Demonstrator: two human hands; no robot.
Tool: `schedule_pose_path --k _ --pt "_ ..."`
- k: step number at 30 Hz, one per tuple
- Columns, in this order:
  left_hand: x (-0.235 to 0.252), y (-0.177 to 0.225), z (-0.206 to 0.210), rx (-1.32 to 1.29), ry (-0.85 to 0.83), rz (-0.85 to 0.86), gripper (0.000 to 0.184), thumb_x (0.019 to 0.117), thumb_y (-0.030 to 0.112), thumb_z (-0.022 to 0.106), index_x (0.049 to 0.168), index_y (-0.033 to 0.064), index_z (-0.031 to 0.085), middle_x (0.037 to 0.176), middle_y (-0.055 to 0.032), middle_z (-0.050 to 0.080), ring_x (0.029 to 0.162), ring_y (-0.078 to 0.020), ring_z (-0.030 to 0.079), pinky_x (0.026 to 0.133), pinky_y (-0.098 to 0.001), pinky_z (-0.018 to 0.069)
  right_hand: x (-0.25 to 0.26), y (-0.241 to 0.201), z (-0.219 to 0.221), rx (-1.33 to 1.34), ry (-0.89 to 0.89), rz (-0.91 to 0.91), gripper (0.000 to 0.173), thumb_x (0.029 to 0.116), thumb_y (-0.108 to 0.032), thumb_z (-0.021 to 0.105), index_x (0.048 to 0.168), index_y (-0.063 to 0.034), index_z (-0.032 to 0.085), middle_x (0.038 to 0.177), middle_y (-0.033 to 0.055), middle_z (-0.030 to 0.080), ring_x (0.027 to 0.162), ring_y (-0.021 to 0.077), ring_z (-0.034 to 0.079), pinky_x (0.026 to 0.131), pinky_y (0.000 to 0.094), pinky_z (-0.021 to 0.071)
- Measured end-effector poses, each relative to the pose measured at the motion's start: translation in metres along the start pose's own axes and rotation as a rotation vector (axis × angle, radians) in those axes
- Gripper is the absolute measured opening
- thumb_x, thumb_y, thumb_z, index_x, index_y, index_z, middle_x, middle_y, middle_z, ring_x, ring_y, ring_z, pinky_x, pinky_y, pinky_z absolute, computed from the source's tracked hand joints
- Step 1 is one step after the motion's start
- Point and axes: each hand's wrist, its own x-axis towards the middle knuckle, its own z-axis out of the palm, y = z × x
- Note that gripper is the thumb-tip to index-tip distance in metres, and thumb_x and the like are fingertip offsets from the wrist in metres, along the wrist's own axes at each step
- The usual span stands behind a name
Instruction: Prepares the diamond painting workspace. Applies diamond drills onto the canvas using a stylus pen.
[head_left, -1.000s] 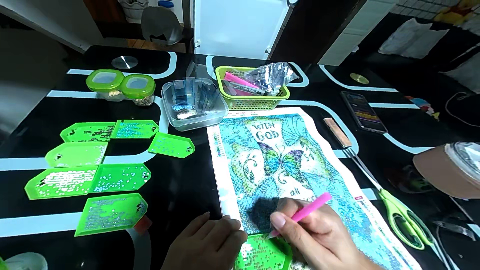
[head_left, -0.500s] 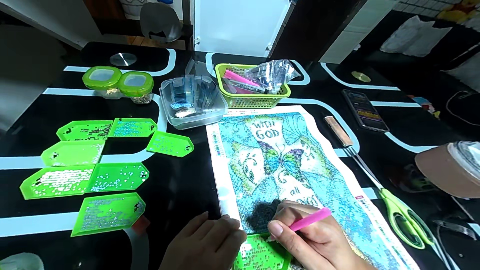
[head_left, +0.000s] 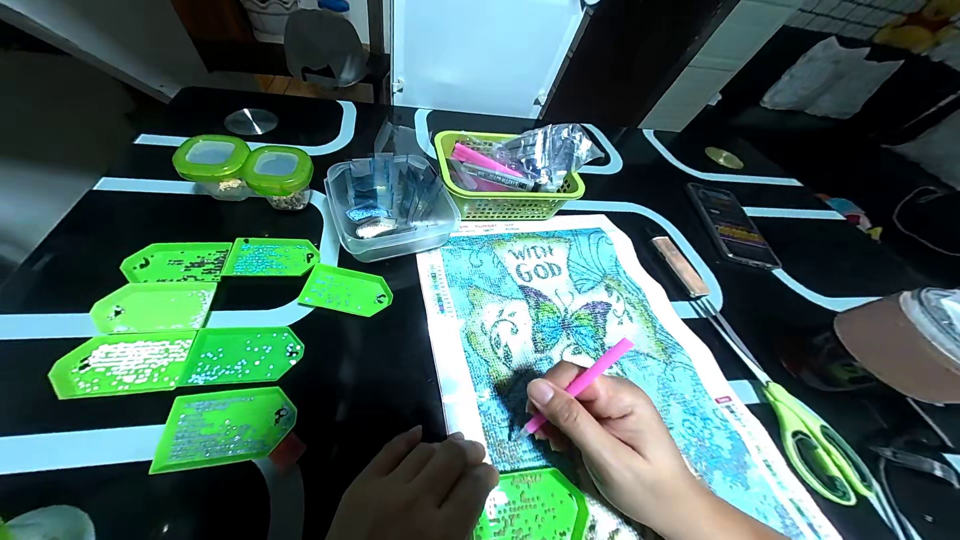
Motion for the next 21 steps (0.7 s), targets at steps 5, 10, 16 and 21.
schedule_pose_path --k 5,10,16,21 --pt "0.0 0.0 0.001 0.015 0.0 0.002 0.039 0.0917 0.039 0.073 0.118 0.0095 0.073 0.126 -0.0087 0.072 0.116 -0.0252 0.069 0.104 -0.0458 0.0498 -0.002 0.002 0.001 -0.07 -0.004 -0.038 0.03 0.1087 -0.02 0.052 0.086 -0.0058 0.065 0.073 -0.003 0.064 0.067 -0.0019 0.062 0.059 0.0133 0.0514" --pt "-0.001 -0.001 0.001 0.015 0.004 0.004 0.039 0.0918 0.039 0.073 0.118 0.0096 0.073 0.126 -0.0082 0.072 0.116 -0.0242 0.069 0.104 -0.045 0.0494 -0.002 0.003 0.001 -0.13 -0.026 -0.064 0.031 0.1092 -0.021 0.051 0.086 -0.0051 0.064 0.071 -0.0016 0.062 0.065 -0.0014 0.059 0.058 0.0138 0.049" --pt "0.0 -0.001 0.002 0.023 0.01 0.01 0.039 0.0921 0.039 0.072 0.117 0.0096 0.073 0.125 -0.0082 0.072 0.114 -0.0243 0.069 0.103 -0.0445 0.0502 -0.005 -0.003 0.003 -0.38 -0.045 -0.199 0.032 0.1099 -0.025 0.049 0.091 -0.0036 0.063 0.075 0.0045 0.063 0.068 0.0028 0.059 0.062 0.0156 0.0489" --pt "-0.001 -0.001 0.002 0.03 0.014 0.001 0.039 0.091 0.039 0.074 0.118 0.0099 0.074 0.125 -0.0079 0.072 0.115 -0.0242 0.069 0.104 -0.0446 0.0502 -0.01 -0.012 -0.005 -0.279 -0.096 -0.074 0.031 0.1086 -0.026 0.054 0.095 -0.0037 0.069 0.079 0.0028 0.068 0.069 0.0014 0.062 0.062 0.0158 0.0523"
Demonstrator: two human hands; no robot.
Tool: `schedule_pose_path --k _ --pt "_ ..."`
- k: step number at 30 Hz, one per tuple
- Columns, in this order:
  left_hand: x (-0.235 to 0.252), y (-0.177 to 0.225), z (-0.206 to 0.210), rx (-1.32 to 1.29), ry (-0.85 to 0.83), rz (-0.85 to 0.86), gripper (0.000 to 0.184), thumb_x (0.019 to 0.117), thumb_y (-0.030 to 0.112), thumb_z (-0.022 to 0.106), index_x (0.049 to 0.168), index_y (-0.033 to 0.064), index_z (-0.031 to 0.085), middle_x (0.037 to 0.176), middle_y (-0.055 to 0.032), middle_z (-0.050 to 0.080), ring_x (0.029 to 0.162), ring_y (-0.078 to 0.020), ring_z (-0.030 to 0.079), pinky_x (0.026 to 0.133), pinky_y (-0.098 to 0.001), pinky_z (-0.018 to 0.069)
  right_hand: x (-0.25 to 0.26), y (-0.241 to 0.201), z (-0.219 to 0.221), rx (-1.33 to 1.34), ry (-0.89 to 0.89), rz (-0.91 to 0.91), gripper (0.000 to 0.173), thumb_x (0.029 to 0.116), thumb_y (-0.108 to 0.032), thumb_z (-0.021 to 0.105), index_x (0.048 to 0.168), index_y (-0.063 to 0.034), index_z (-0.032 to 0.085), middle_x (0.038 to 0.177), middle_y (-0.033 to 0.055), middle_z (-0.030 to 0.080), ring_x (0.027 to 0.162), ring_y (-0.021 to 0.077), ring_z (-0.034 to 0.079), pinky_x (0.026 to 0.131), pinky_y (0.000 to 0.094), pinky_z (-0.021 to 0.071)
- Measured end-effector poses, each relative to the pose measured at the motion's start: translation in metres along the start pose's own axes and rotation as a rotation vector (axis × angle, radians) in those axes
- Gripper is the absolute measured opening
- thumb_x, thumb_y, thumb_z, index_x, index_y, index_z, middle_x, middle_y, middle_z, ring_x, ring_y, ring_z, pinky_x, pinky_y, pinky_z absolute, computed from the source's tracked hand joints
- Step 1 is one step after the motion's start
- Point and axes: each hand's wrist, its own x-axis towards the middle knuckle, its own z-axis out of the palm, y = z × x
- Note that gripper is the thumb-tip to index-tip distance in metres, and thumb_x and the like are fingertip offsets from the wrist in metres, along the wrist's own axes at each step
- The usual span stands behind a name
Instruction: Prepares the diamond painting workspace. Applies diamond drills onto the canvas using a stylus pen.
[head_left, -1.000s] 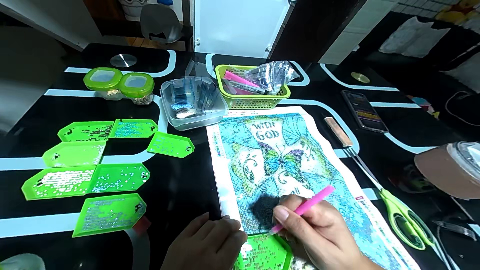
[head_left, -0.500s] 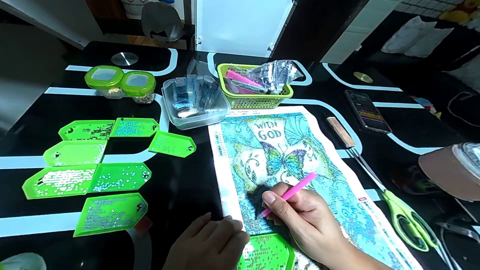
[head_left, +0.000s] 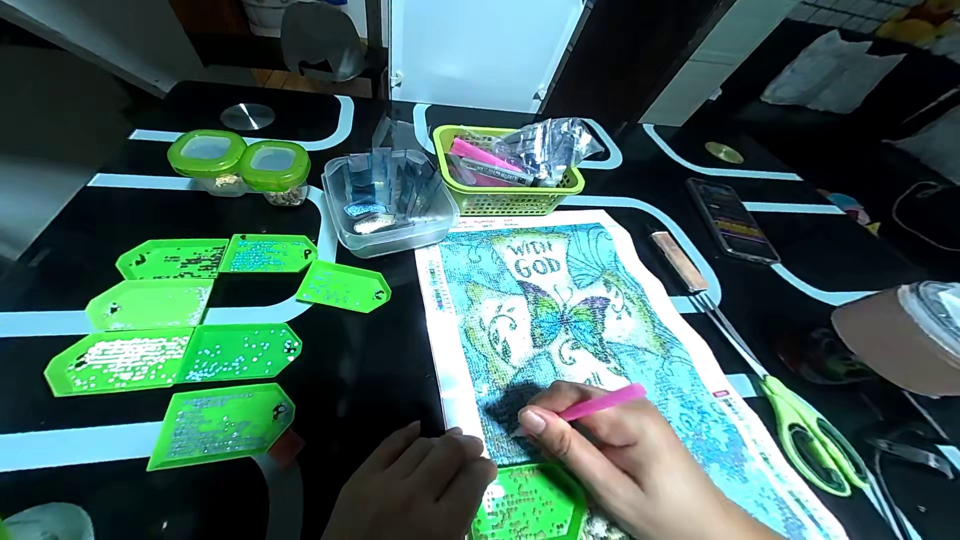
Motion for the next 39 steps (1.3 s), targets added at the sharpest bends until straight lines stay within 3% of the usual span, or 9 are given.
schedule_pose_path --k 4,8,23,27,31,39 --pt "0.001 0.0 -0.001 -0.007 -0.005 0.003 0.039 0.0905 0.038 0.074 0.118 0.0095 0.073 0.125 -0.0084 0.072 0.114 -0.0249 0.069 0.103 -0.0451 0.0501 -0.011 -0.002 -0.005 0.182 0.04 0.034 0.029 0.1094 -0.024 0.052 0.094 -0.004 0.066 0.076 0.001 0.067 0.067 -0.0005 0.063 0.06 0.0156 0.0528" --pt "0.0 0.0 0.0 0.013 0.002 0.006 0.04 0.0908 0.04 0.074 0.118 0.011 0.073 0.126 -0.0072 0.072 0.115 -0.023 0.069 0.103 -0.0436 0.0503 -0.019 -0.004 -0.001 0.133 0.042 -0.02 0.031 0.1098 -0.024 0.051 0.089 -0.0035 0.06 0.071 0.0041 0.06 0.063 0.001 0.058 0.058 0.0153 0.0472" --pt "0.0 -0.001 0.001 0.015 0.012 0.008 0.039 0.091 0.04 0.073 0.117 0.0107 0.074 0.126 -0.0077 0.072 0.113 -0.0239 0.07 0.102 -0.0438 0.0513 -0.017 0.0 0.005 0.088 0.03 -0.107 0.029 0.1091 -0.022 0.052 0.089 -0.0031 0.06 0.072 0.0055 0.059 0.066 0.0039 0.058 0.061 0.016 0.0477" --pt "0.0 0.0 0.0 0.002 0.0 0.003 0.039 0.0914 0.039 0.073 0.118 0.0097 0.074 0.126 -0.0084 0.072 0.114 -0.0248 0.07 0.102 -0.0448 0.0514 -0.014 -0.002 0.003 0.274 0.061 0.016 0.027 0.1094 -0.022 0.052 0.091 -0.0057 0.063 0.074 -0.0009 0.064 0.066 -0.0029 0.061 0.06 0.0125 0.0503" --pt "0.0 0.0 0.0 0.005 0.0 0.004 0.039 0.0911 0.039 0.074 0.117 0.0098 0.074 0.126 -0.0082 0.072 0.114 -0.0248 0.07 0.102 -0.0447 0.0514 -0.002 -0.004 0.003 0.415 0.132 0.194 0.026 0.1078 -0.023 0.054 0.091 -0.0113 0.07 0.077 -0.0061 0.069 0.067 -0.0008 0.065 0.059 0.0154 0.0556" --pt "0.0 0.0 0.0 0.004 -0.001 -0.002 0.039 0.0907 0.039 0.074 0.117 0.0102 0.074 0.125 -0.008 0.072 0.114 -0.0242 0.07 0.102 -0.0435 0.0515 0.002 0.009 0.01 0.295 0.12 0.109 0.026 0.1079 -0.019 0.054 0.088 -0.0074 0.067 0.075 -0.0037 0.066 0.068 0.0 0.064 0.061 0.0157 0.0544"
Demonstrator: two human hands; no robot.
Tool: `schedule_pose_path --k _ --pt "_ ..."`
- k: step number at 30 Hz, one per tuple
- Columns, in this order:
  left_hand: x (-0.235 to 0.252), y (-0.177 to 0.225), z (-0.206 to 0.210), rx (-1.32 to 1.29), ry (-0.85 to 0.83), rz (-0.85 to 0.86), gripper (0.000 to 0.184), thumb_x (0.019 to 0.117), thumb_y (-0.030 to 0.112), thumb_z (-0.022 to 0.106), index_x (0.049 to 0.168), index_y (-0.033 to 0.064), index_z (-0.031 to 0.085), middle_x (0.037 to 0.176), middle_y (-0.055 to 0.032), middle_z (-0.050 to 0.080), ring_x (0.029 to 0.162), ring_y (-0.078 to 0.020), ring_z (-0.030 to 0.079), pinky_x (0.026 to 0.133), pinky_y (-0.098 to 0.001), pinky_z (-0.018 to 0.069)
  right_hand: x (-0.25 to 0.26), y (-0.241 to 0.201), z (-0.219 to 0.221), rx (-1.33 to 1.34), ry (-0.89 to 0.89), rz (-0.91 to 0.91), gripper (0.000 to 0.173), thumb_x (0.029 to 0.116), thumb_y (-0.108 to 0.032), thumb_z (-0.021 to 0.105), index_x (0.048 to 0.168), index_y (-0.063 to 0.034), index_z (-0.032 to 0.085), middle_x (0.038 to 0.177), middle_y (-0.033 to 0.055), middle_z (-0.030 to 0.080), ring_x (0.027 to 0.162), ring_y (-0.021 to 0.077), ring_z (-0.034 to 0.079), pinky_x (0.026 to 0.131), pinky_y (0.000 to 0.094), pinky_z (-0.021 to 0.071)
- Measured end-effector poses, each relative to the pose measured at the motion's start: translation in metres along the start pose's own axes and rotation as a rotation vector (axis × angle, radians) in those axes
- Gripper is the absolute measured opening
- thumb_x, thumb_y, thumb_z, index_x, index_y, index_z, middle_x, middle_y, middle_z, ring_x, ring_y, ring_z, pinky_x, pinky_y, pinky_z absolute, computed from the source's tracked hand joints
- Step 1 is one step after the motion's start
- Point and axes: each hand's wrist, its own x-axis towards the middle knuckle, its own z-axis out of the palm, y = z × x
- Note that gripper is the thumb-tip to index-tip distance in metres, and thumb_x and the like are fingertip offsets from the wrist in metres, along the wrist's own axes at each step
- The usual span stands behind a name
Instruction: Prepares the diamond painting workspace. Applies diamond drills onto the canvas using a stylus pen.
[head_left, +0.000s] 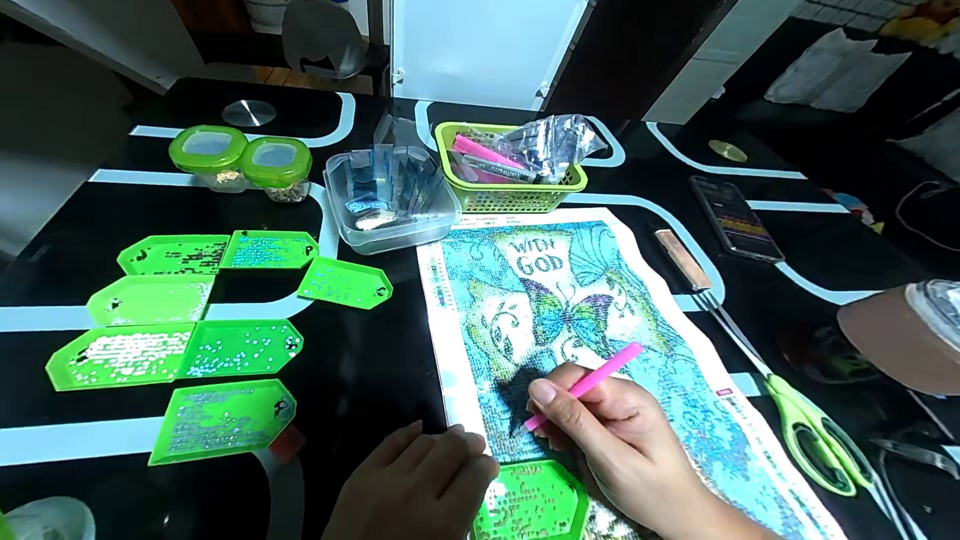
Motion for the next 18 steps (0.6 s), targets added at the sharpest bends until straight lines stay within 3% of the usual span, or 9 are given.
schedule_pose_path --k 9,14,18 --pt "0.0 -0.001 0.001 0.001 0.007 0.007 0.039 0.0913 0.039 0.074 0.117 0.0098 0.074 0.125 -0.0079 0.072 0.114 -0.0243 0.07 0.101 -0.0433 0.0518 -0.001 0.001 0.001 -0.14 -0.034 -0.086 0.03 0.1088 -0.022 0.053 0.088 -0.0048 0.066 0.073 -0.001 0.064 0.066 -0.001 0.06 0.058 0.0138 0.0498" --pt "0.0 -0.001 0.001 -0.003 0.003 0.01 0.039 0.0922 0.039 0.072 0.117 0.0097 0.073 0.125 -0.0085 0.072 0.114 -0.0252 0.07 0.101 -0.0444 0.052 -0.004 -0.004 0.003 -0.334 -0.057 -0.205 0.03 0.1088 -0.024 0.053 0.092 -0.0032 0.065 0.078 0.0046 0.065 0.071 0.0026 0.061 0.065 0.0157 0.0506" --pt "-0.001 0.0 0.001 -0.004 0.008 0.003 0.039 0.091 0.039 0.074 0.117 0.0096 0.074 0.125 -0.0084 0.072 0.114 -0.0252 0.07 0.102 -0.0446 0.052 -0.003 -0.01 -0.007 -0.251 -0.127 -0.087 0.03 0.1079 -0.026 0.056 0.095 -0.004 0.07 0.079 0.0013 0.068 0.069 -0.0002 0.062 0.062 0.0151 0.0519"
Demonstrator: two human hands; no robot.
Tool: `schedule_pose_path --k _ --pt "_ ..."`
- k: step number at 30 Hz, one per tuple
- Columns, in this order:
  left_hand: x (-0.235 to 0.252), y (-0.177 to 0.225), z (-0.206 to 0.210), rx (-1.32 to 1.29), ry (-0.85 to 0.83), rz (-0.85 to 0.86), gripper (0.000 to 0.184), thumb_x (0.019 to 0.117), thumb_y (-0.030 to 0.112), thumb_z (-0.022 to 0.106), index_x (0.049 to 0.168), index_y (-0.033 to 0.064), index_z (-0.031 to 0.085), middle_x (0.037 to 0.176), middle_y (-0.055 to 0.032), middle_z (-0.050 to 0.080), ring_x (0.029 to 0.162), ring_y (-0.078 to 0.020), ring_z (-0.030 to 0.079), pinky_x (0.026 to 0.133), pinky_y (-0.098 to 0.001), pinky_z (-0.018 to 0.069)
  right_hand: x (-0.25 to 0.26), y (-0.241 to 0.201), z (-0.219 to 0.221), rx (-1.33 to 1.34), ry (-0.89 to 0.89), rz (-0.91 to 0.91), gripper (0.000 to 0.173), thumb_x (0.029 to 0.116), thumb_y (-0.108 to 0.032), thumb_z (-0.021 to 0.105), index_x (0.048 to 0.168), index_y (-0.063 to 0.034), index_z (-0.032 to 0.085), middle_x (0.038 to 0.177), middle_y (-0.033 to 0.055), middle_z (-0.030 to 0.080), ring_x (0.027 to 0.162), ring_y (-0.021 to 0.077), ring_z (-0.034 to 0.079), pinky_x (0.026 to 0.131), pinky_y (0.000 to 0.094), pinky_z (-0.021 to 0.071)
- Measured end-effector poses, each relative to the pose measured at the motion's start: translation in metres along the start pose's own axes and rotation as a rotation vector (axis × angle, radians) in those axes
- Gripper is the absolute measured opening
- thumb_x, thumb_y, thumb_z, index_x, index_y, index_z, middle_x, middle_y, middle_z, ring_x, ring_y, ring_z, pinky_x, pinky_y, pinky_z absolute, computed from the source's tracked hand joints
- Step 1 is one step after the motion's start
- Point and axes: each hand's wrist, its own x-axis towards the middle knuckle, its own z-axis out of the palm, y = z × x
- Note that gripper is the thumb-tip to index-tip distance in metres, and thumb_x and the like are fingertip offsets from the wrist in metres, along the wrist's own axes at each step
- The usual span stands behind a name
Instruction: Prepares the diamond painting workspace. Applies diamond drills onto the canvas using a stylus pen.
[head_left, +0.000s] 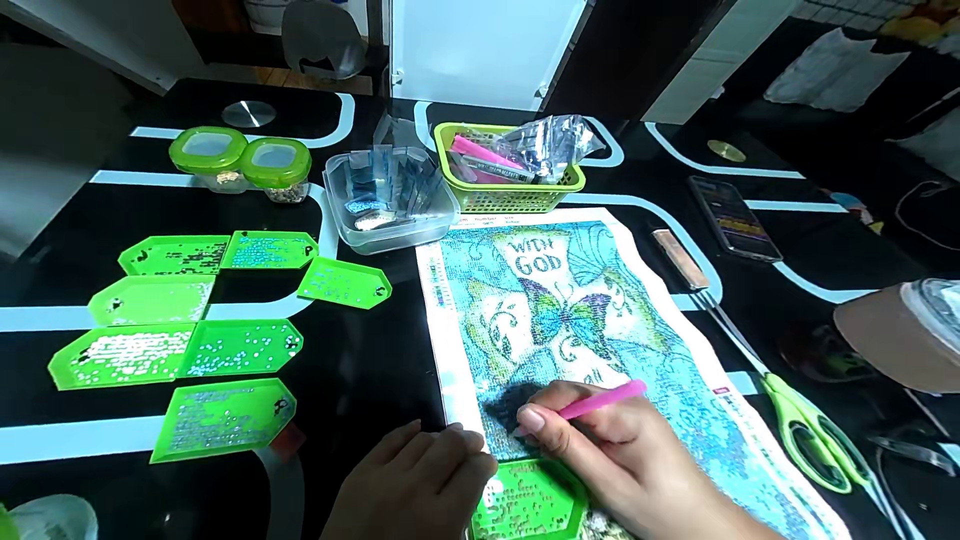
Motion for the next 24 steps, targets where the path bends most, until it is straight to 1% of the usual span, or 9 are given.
schedule_pose_path --k 2,4,5,7,9,17,24 --pt "0.0 0.0 -0.001 0.008 -0.009 0.004 0.039 0.0911 0.039 0.074 0.117 0.0095 0.074 0.126 -0.0086 0.072 0.114 -0.0253 0.07 0.102 -0.0446 0.052 -0.003 -0.002 -0.008 0.108 -0.029 0.077 0.028 0.1073 -0.025 0.057 0.097 -0.0048 0.073 0.081 -0.001 0.071 0.07 -0.0005 0.065 0.063 0.0162 0.0553" --pt "0.0 0.0 -0.001 0.011 -0.015 0.007 0.04 0.0911 0.039 0.074 0.117 0.0094 0.074 0.126 -0.0088 0.072 0.113 -0.0255 0.07 0.101 -0.0448 0.0521 -0.008 -0.003 -0.008 0.184 -0.009 0.06 0.027 0.1082 -0.023 0.055 0.099 -0.0041 0.072 0.082 0.0 0.072 0.072 0.0004 0.067 0.064 0.0175 0.058" --pt "0.0 0.0 -0.001 0.011 -0.013 0.006 0.04 0.0911 0.04 0.073 0.117 0.0095 0.074 0.126 -0.0084 0.072 0.113 -0.0253 0.07 0.101 -0.0446 0.0522 -0.011 -0.005 -0.007 0.186 0.003 0.031 0.027 0.1087 -0.023 0.054 0.098 -0.0038 0.07 0.081 0.001 0.071 0.071 0.0004 0.067 0.064 0.0171 0.0573" --pt "0.0 0.0 -0.001 0.012 -0.014 0.006 0.04 0.0914 0.04 0.073 0.117 0.0094 0.073 0.126 -0.0084 0.072 0.113 -0.0255 0.07 0.101 -0.0446 0.052 -0.015 -0.006 -0.004 0.141 0.012 -0.024 0.029 0.1093 -0.023 0.052 0.093 -0.0025 0.065 0.077 0.0038 0.066 0.069 0.0007 0.063 0.062 0.0157 0.0523" --pt "0.0 0.0 -0.001 0.013 -0.017 0.006 0.04 0.0917 0.04 0.073 0.118 0.0094 0.073 0.127 -0.0086 0.072 0.114 -0.0257 0.07 0.102 -0.0446 0.0517 -0.016 -0.004 -0.001 0.098 0.014 -0.062 0.03 0.1093 -0.022 0.052 0.089 -0.0021 0.063 0.074 0.0051 0.063 0.067 0.0019 0.061 0.061 0.0159 0.0497" --pt "0.0 -0.001 0.0 0.013 0.003 0.014 0.039 0.0913 0.039 0.073 0.117 0.0094 0.073 0.126 -0.0082 0.072 0.113 -0.0247 0.07 0.101 -0.0434 0.0521 -0.017 -0.003 -0.001 0.07 -0.014 -0.076 0.031 0.1089 -0.022 0.052 0.088 -0.0023 0.062 0.07 0.0056 0.061 0.064 0.0029 0.058 0.059 0.0158 0.0473" --pt "0.001 0.0 0.0 0.016 -0.005 0.007 0.039 0.0915 0.039 0.073 0.117 0.0099 0.074 0.126 -0.0079 0.072 0.113 -0.0247 0.07 0.101 -0.0438 0.0522 -0.017 -0.002 -0.001 0.07 0.002 -0.105 0.029 0.1087 -0.021 0.052 0.088 -0.0029 0.062 0.071 0.0051 0.06 0.066 0.0043 0.059 0.063 0.018 0.0479"
